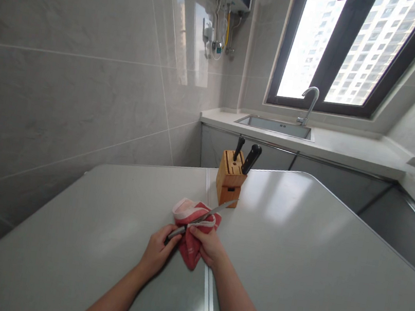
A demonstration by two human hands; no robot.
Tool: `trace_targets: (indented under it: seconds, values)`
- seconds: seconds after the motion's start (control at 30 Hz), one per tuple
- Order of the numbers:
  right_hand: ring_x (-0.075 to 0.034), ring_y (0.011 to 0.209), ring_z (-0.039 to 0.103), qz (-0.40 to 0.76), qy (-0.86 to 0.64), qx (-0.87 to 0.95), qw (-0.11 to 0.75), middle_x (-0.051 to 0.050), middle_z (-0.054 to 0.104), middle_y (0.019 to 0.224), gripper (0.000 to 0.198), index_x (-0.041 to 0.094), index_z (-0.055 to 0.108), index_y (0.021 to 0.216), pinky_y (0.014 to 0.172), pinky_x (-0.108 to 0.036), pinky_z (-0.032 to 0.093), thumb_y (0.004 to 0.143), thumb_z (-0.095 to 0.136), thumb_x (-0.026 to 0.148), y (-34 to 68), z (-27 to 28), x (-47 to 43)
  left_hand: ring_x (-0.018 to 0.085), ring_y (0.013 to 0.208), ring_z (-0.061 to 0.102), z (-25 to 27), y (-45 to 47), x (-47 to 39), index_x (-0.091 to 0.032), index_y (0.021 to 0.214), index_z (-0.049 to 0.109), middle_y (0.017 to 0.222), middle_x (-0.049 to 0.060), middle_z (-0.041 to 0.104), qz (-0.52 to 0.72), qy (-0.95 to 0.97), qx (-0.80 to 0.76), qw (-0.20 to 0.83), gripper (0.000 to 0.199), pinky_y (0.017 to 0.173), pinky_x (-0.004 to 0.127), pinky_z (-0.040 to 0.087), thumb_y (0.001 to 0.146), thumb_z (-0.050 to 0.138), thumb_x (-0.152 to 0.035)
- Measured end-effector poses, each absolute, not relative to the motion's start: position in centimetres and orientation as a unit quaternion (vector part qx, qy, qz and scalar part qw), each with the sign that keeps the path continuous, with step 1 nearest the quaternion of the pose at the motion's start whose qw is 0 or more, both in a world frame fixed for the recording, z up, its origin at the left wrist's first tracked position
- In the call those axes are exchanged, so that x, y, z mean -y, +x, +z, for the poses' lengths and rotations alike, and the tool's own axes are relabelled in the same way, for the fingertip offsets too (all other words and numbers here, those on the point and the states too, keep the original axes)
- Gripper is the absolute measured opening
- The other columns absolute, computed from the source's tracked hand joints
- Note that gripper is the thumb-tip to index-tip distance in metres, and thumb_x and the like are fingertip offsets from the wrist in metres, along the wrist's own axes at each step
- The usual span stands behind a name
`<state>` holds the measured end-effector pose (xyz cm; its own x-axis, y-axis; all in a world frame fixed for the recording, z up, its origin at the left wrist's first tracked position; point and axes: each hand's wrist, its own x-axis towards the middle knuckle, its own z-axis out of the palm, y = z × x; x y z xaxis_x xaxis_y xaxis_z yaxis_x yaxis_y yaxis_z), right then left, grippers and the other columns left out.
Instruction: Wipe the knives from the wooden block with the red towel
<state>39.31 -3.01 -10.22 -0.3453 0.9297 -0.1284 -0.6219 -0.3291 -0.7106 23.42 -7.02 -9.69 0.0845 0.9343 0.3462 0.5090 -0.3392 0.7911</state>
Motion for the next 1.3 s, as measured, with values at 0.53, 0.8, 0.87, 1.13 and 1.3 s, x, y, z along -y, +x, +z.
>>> trace_targets:
  seconds: [0.53,0.8,0.87,1.13,1.3]
  values:
    - [-0.016,0.081,0.066,0.756,-0.291,0.276,0.518,-0.005,0.072,0.090,0.043,0.016,0.063,0.094,0.081,-0.030,0.052,0.057,0.083,0.024,39.2,-10.0,3.0,0.018,0.077,0.056,-9.8,23.3,7.0,-0.016,0.093,0.061,0.084,0.003,0.063,0.450,0.673,-0.525,0.263,0.027,0.072,0.026,0.041,0.090,0.046,-0.038]
    - [-0.016,0.082,0.066,0.759,-0.279,0.307,0.502,-0.005,0.072,0.090,0.039,0.015,0.064,0.093,0.082,-0.030,0.050,0.059,0.083,0.022,39.3,-10.6,2.9,0.015,0.070,0.051,-10.0,23.3,7.1,-0.016,0.090,0.059,0.077,0.001,0.059,0.449,0.672,-0.517,0.282,0.031,0.066,0.024,0.039,0.091,0.042,-0.041]
    - [-0.016,0.081,0.066,0.756,-0.273,0.325,0.498,-0.004,0.072,0.089,0.039,0.016,0.064,0.091,0.082,-0.029,0.050,0.058,0.083,0.020,39.4,-10.9,2.9,0.015,0.069,0.052,-9.9,23.4,7.0,-0.015,0.088,0.059,0.076,0.001,0.059,0.439,0.679,-0.512,0.288,0.031,0.066,0.024,0.039,0.091,0.042,-0.041]
    - [-0.017,0.083,0.066,0.748,-0.249,0.388,0.477,-0.004,0.072,0.091,0.037,0.017,0.065,0.094,0.083,-0.030,0.051,0.060,0.081,0.018,39.4,-10.7,2.9,0.017,0.074,0.055,-9.7,23.5,7.1,-0.016,0.087,0.056,0.081,0.003,0.061,0.411,0.701,-0.495,0.307,0.026,0.070,0.026,0.041,0.092,0.042,-0.038]
    - [-0.017,0.086,0.066,0.740,-0.259,0.403,0.472,-0.005,0.072,0.094,0.035,0.017,0.066,0.094,0.084,-0.031,0.050,0.062,0.080,0.020,39.5,-10.6,2.9,0.018,0.083,0.057,-9.4,23.6,7.2,-0.017,0.096,0.053,0.090,0.005,0.061,0.401,0.715,-0.472,0.325,0.020,0.077,0.028,0.043,0.092,0.038,-0.030]
